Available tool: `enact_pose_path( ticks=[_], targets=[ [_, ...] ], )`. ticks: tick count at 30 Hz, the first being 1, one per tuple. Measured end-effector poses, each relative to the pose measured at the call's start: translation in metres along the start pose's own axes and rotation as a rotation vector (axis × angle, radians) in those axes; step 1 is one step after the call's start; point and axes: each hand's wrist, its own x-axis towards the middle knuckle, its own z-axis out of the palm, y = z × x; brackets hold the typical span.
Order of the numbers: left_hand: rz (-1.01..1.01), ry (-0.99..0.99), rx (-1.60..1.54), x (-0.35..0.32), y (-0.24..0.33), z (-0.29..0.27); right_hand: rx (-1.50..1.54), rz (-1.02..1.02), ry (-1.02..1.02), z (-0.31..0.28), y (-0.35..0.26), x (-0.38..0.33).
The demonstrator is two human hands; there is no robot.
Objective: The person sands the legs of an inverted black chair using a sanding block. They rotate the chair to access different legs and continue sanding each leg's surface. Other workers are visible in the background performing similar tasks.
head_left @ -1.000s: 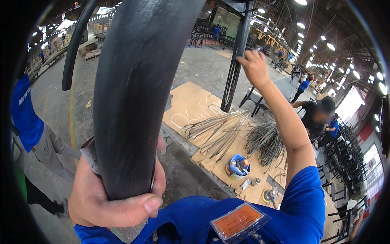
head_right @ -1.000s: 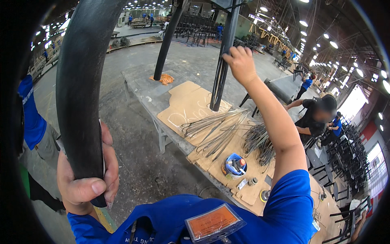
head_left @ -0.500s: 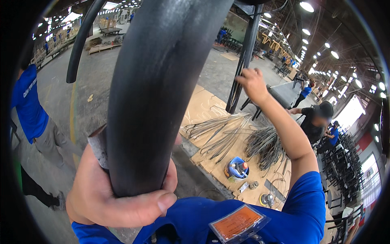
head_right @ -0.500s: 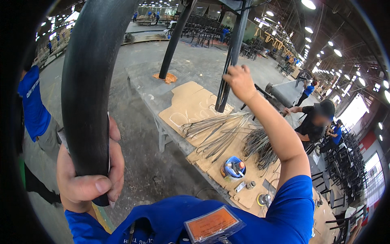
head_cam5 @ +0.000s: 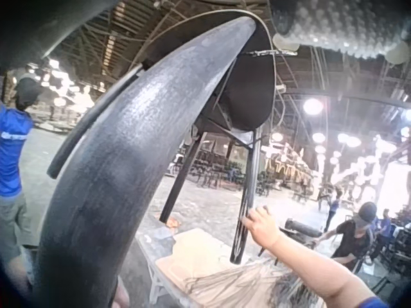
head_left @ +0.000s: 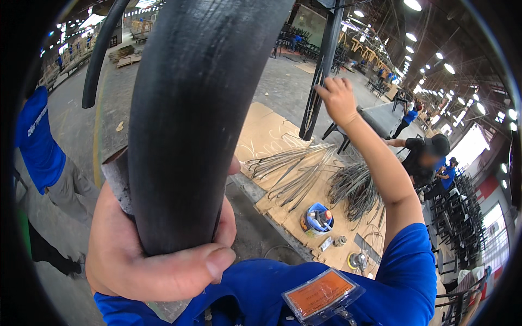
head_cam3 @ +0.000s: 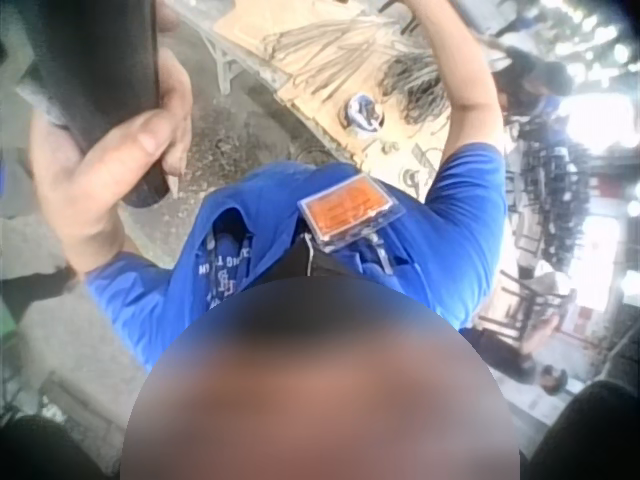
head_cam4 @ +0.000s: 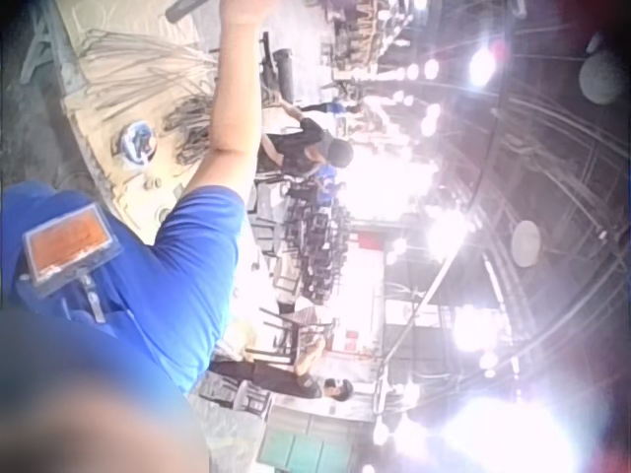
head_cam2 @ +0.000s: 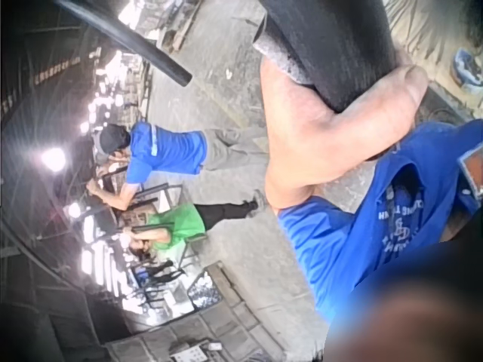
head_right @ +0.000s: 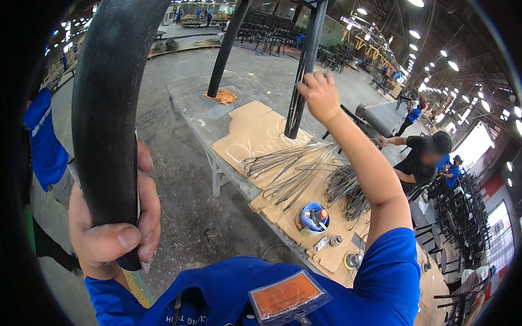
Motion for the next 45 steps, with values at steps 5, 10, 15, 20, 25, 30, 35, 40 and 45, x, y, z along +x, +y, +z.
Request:
enact_pose_path(
  ticks=[5,10,15,20,25,30,35,40,45],
  targets=[
    [0.010,-0.096,-0.032,0.006,-0.003,-0.002,0.079,-0.159,-0.216,0.015,-0.013,-0.017],
    [0.023,0.012,0.002,0.004,-0.001,0.002,0.123,0.021,-0.071,0.012,-0.013,-0.002],
    [0.058,-0.009,0.021,0.008,-0.003,0.001,0.151,-0.257,-0.341,0.008,-0.058,-0.038],
    [0.085,0.051,0.049,0.008,-0.003,0.003,0.185,-0.050,-0.075,0.043,-0.042,-0.034],
    [0.021,-0.049,0.095,0.012,0.000,-0.001,0.206,-0.256,-0.089,0.047,-0.069,-0.063],
    [0.070,-0.024,0.127,0.021,-0.010,-0.009,0.851,0.276,-0.353,0.037,-0.105,-0.098],
    [0.082,-0.047,0.178,0.034,-0.034,-0.019,1.776,0.843,-0.374,-0.023,-0.137,-0.066],
    [0.125,-0.271,0.327,0.069,-0.064,-0.049,1.664,0.769,-0.135,-0.113,-0.165,-0.045],
    [0.123,-0.420,0.114,0.104,-0.098,-0.067,2.188,0.201,0.100,-0.206,-0.197,-0.028]
  ],
)
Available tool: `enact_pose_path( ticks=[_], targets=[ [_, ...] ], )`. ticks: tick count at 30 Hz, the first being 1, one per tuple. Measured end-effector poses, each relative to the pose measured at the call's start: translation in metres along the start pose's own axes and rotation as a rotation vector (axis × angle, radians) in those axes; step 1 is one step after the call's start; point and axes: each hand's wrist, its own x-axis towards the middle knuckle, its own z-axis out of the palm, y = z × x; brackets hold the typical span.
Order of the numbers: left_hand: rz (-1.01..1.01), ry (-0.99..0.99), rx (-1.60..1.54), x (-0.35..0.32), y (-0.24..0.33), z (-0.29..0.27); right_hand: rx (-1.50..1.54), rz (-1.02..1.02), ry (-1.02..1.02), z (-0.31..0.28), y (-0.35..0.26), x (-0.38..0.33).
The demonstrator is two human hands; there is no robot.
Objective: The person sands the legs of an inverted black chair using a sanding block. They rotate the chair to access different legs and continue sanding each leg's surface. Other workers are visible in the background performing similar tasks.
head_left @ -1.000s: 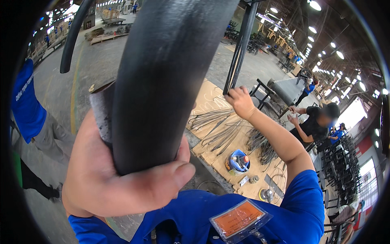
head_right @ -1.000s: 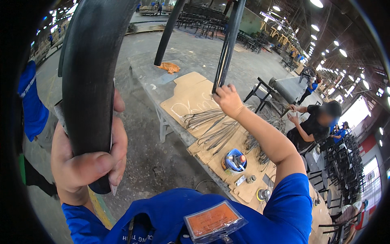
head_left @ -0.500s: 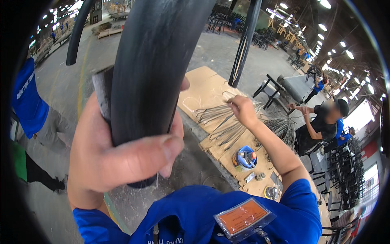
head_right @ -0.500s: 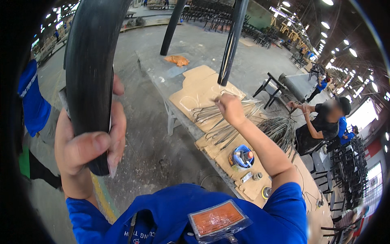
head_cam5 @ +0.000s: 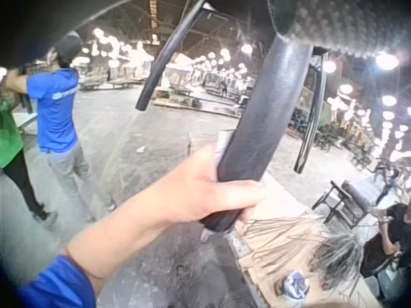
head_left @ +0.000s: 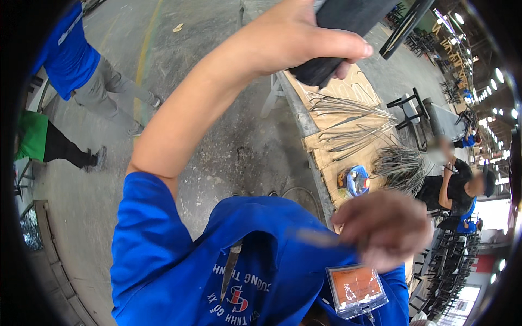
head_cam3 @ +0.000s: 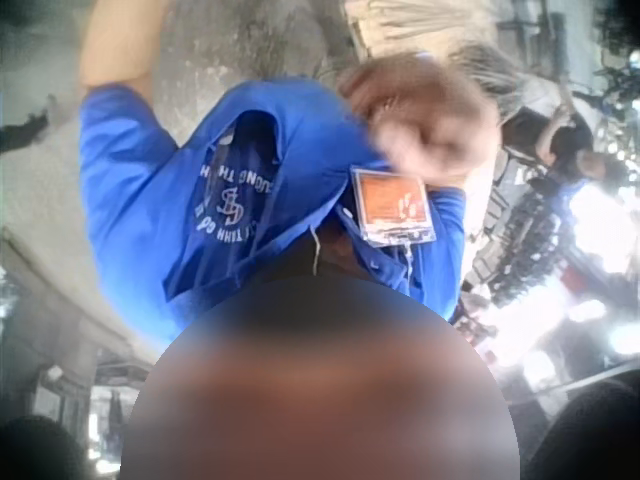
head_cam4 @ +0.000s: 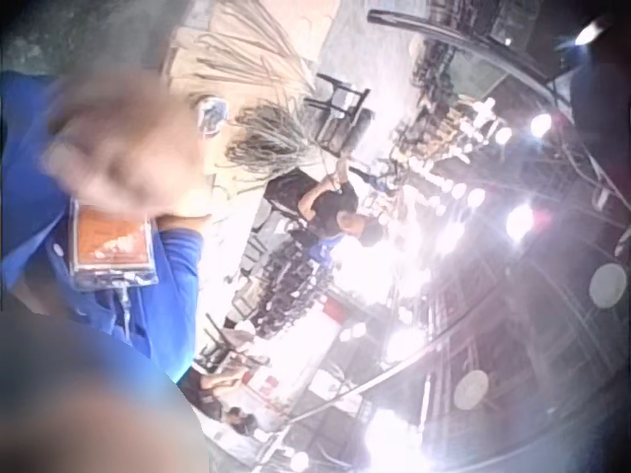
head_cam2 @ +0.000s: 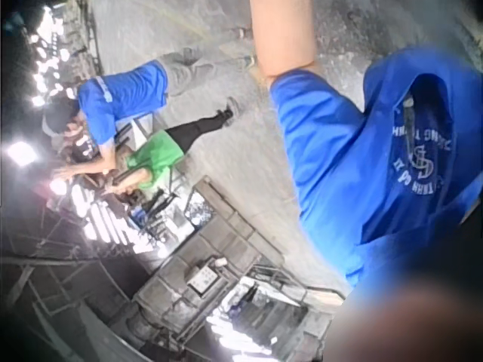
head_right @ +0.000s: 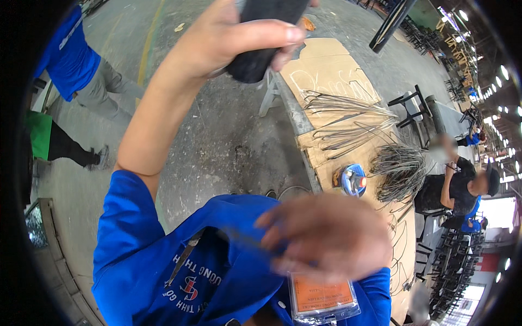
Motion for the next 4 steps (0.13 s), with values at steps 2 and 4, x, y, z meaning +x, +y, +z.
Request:
enact_pose_path(
  ticks=[2,4],
  targets=[
    [0.024,-0.009,-0.008,0.007,-0.013,-0.003,-0.060,-0.192,-0.214,0.012,0.000,0.007],
    [0.093,-0.027,0.015,0.013,-0.023,-0.005,-0.199,-0.254,-0.475,0.015,-0.011,0.017]
  ],
)
